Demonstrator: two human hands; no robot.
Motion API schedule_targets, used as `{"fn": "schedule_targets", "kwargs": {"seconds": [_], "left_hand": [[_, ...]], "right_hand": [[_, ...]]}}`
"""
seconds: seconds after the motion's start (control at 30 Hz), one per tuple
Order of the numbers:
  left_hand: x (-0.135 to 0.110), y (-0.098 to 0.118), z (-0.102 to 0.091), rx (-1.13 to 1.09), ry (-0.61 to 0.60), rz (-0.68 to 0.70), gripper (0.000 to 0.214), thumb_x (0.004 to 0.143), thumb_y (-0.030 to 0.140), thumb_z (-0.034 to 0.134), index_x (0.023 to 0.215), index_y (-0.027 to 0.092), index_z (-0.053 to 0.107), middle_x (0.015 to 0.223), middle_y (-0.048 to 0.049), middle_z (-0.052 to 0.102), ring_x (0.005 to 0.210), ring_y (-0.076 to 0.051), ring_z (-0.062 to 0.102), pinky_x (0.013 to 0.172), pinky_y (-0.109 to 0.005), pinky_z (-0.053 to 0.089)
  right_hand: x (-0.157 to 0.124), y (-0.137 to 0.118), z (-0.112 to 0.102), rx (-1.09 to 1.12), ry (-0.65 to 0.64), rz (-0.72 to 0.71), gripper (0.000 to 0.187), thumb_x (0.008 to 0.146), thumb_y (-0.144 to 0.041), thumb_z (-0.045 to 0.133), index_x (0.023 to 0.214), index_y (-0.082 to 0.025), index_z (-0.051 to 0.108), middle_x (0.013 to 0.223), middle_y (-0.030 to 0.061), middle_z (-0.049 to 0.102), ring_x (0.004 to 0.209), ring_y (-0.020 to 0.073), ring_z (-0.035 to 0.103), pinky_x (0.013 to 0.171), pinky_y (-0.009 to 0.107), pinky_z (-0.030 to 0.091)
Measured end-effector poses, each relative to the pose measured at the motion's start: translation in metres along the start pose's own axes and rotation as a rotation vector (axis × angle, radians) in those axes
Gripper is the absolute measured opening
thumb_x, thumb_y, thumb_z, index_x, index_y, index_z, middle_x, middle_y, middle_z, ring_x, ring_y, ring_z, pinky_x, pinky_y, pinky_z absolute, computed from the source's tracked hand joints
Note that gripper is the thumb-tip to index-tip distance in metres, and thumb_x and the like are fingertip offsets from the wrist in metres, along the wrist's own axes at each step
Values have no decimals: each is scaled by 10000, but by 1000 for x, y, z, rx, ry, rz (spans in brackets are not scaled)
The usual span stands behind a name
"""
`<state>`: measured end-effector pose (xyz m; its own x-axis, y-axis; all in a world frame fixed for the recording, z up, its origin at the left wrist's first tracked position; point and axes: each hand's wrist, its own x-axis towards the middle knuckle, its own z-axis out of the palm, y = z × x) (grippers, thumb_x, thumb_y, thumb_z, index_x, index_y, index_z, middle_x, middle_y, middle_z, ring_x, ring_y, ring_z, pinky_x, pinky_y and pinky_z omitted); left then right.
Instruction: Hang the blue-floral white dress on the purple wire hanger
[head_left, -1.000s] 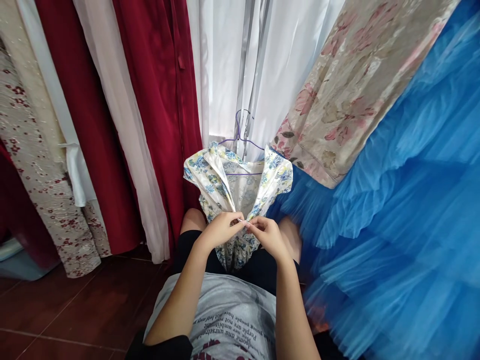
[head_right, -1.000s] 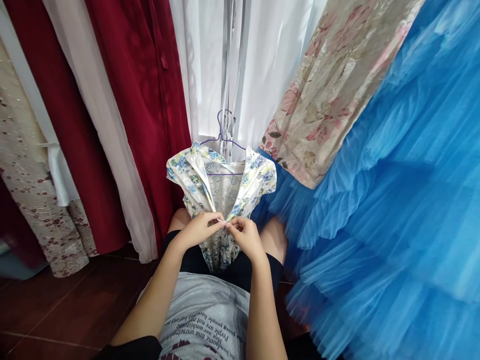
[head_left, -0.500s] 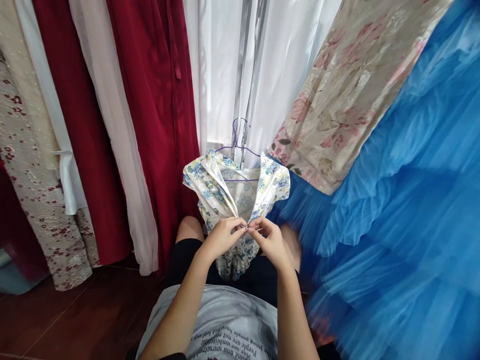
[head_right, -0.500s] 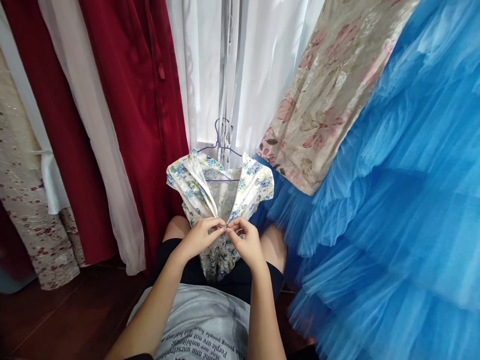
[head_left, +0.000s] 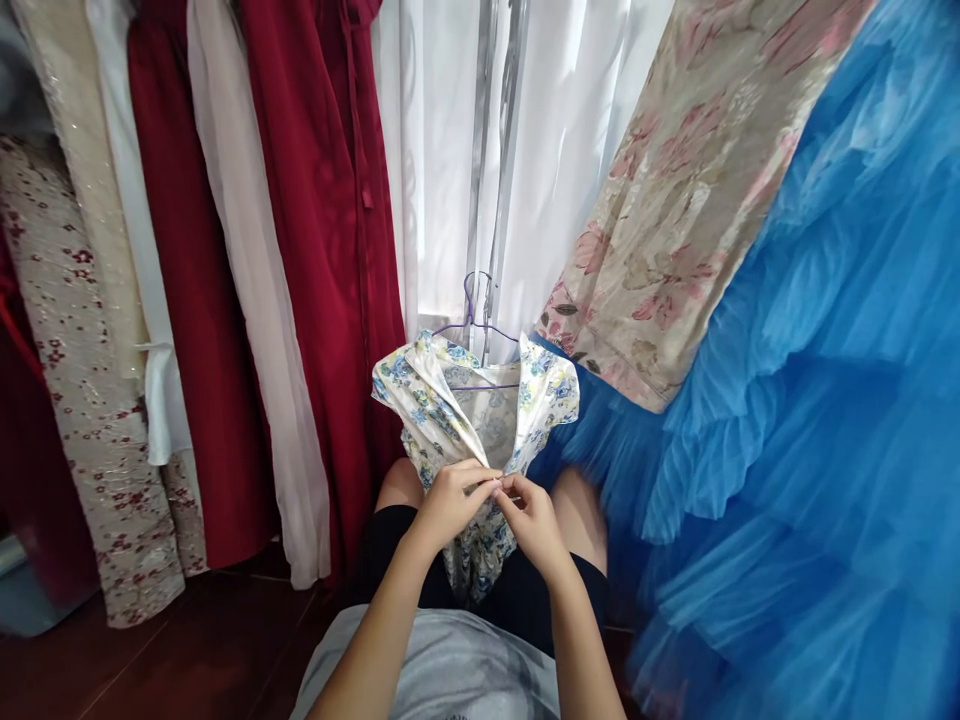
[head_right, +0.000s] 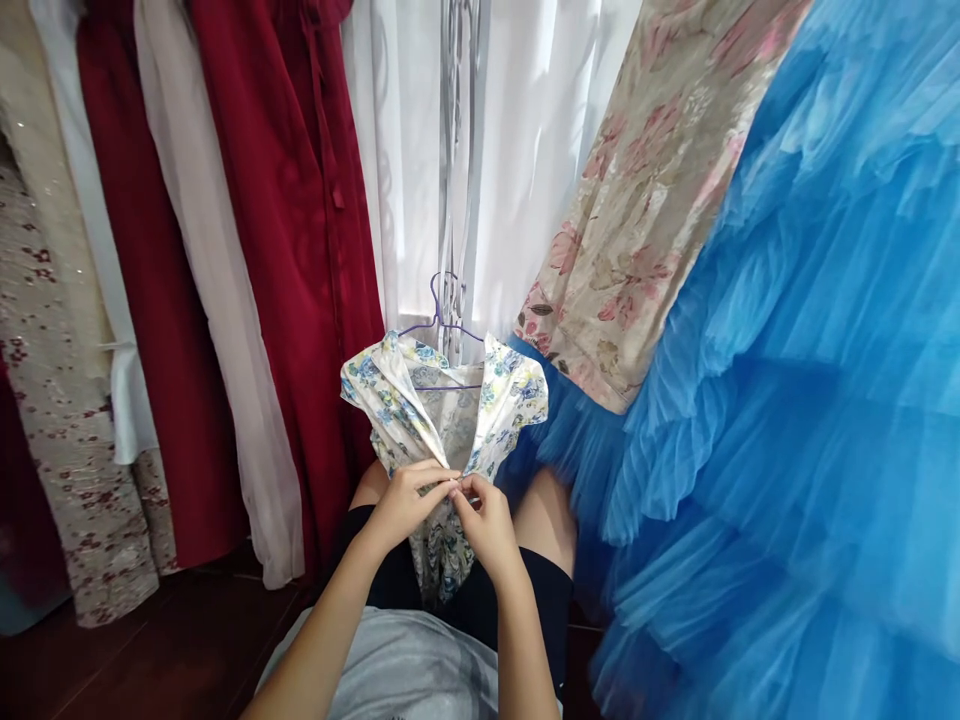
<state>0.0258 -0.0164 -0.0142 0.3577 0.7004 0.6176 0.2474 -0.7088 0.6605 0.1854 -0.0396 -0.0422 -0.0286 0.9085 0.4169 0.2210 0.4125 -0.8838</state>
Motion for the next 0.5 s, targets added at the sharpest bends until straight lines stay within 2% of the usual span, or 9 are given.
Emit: {"fn": "schedule_targets", "kwargs": {"seconds": [0.17,0.27,0.37,0.5], "left_hand": [[-2,-3,5,10,196,91,134,887,171,679,910,237,794,850,-25,741,801,-176,687,755,-287,528],[9,-6,-5,41,317,107,113,909,210,664,864,218,768,837,-32,726,784,-170,674,733,-281,520],[44,-7,-26,90,411,158,125,902,248,677,804,200,739,846,-37,717,790,-171,661,738,-288,508],[119,3,-57,274,482,203,123,874,270,701,775,205,734,869,-32,738,867,-204,638,844,-346,486]], "right_hand": [[-2,-6,-4,-41,-30,-23,242,923,-387,586,813,-180,641,745,18,599,690,168,537,608,264,401],[0,-7,-3,-85,-94,-11,223,896,-346,609,750,-178,602,717,9,582,677,159,531,608,262,401],[1,-7,-2,-76,-171,-3,201,875,-319,620,737,-177,587,693,0,574,669,154,534,618,262,409],[3,-8,-4,-59,-155,-8,200,879,-313,609,733,-188,554,671,-20,540,623,133,495,591,251,386]]}}
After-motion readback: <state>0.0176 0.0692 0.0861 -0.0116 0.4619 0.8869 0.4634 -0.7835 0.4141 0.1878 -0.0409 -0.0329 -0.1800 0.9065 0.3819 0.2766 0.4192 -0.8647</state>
